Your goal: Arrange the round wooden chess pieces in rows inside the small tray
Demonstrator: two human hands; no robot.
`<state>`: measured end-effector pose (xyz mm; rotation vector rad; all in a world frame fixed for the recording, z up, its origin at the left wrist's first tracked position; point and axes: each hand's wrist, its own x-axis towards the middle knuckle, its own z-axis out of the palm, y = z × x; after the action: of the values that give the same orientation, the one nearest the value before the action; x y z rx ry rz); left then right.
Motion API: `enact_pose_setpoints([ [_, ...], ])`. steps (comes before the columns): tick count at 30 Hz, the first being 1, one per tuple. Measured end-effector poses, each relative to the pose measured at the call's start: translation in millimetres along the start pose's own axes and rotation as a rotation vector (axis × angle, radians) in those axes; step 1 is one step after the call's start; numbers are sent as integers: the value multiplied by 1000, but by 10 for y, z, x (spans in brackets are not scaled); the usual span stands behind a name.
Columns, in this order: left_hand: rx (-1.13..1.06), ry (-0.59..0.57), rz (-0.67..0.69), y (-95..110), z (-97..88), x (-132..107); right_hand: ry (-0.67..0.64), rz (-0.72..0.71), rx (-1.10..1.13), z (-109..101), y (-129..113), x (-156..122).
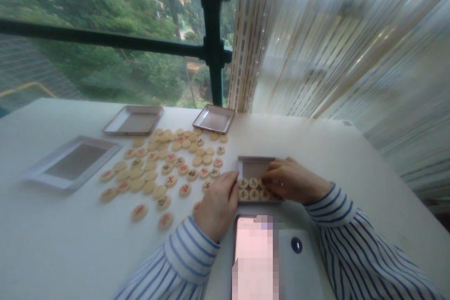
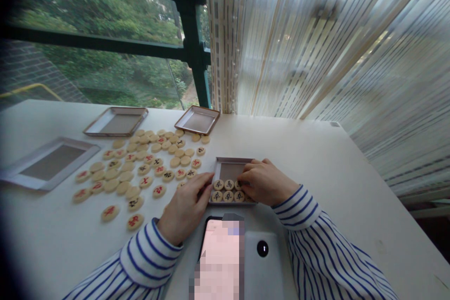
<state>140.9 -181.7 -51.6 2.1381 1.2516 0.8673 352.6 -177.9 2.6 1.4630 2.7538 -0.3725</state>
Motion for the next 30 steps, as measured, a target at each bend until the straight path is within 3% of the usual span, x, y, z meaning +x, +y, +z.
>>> enact_pose_setpoints([
  [30,10,-7,-22,1,4,4,18,21,-16,-14,-30,-10],
])
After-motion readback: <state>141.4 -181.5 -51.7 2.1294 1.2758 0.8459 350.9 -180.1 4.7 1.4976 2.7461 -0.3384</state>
